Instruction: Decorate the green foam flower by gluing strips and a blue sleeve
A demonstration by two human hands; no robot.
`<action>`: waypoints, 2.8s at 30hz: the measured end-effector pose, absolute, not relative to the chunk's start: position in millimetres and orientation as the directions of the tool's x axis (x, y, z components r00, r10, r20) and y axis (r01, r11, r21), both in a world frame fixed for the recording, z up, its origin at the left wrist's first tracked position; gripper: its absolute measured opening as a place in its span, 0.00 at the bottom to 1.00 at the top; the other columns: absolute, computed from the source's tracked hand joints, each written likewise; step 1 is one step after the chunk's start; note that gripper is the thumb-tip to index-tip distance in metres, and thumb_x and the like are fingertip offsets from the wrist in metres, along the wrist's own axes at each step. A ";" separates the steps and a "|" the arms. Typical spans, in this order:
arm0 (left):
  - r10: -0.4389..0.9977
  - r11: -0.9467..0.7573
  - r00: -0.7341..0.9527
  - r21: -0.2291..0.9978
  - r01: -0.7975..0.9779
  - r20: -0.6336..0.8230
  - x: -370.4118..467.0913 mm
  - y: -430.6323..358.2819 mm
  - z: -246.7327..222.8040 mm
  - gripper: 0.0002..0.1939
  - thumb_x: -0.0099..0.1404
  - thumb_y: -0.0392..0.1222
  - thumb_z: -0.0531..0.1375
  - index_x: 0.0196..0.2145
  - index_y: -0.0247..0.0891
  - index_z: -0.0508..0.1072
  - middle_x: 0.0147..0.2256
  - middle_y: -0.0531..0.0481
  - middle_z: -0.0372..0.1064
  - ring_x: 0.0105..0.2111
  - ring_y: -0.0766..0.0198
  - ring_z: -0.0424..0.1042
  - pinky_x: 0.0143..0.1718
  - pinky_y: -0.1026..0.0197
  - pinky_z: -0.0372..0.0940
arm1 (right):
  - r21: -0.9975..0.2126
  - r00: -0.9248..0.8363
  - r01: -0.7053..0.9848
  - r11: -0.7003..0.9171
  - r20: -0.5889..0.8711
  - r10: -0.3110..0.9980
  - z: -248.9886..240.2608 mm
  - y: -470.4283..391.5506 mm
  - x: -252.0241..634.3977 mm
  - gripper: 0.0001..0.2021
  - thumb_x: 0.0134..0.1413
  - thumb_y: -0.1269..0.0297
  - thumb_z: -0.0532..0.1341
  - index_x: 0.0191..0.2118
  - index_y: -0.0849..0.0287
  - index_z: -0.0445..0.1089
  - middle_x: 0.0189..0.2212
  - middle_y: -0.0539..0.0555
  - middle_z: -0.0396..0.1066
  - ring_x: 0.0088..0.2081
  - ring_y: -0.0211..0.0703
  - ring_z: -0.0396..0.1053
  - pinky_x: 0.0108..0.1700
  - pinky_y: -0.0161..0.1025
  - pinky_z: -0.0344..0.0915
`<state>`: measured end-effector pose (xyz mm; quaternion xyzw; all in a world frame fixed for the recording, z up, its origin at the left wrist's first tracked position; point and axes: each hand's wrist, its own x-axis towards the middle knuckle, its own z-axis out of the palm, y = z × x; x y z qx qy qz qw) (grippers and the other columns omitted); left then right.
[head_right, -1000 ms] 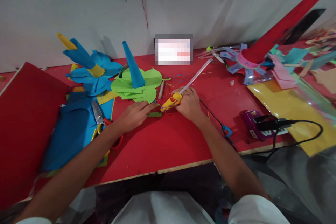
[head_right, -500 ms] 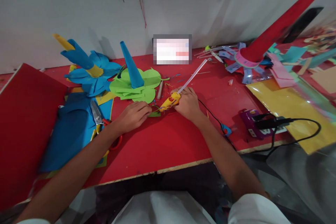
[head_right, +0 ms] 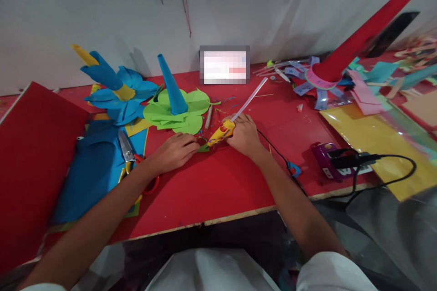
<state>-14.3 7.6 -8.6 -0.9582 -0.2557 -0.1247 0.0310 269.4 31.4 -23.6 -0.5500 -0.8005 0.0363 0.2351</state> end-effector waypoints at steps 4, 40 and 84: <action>0.482 -0.872 0.842 0.036 0.488 0.243 -14.2 7.6 -6.8 0.11 0.78 0.40 0.52 0.45 0.38 0.73 0.45 0.43 0.73 0.44 0.57 0.70 0.46 0.54 0.61 | -0.309 -0.279 0.869 0.387 0.340 0.898 -23.6 32.1 269.1 0.15 0.49 0.63 0.64 0.44 0.57 0.77 0.44 0.60 0.80 0.50 0.61 0.73 0.55 0.55 0.65; 0.638 -0.770 0.738 0.145 0.622 0.221 -12.9 9.0 -9.3 0.20 0.76 0.57 0.54 0.40 0.36 0.72 0.41 0.44 0.75 0.44 0.54 0.73 0.45 0.54 0.60 | -0.316 -0.008 0.942 0.110 0.309 0.951 -34.1 38.5 295.9 0.25 0.62 0.36 0.58 0.38 0.56 0.72 0.34 0.60 0.76 0.36 0.55 0.71 0.36 0.46 0.61; 0.797 -0.527 0.590 0.624 0.577 0.128 -13.7 10.4 -5.0 0.12 0.77 0.46 0.56 0.41 0.37 0.76 0.31 0.51 0.76 0.29 0.66 0.72 0.33 0.64 0.58 | -0.818 -0.312 0.395 0.419 0.310 0.898 -17.0 7.3 225.8 0.22 0.62 0.41 0.63 0.31 0.57 0.74 0.26 0.51 0.73 0.28 0.39 0.65 0.31 0.37 0.59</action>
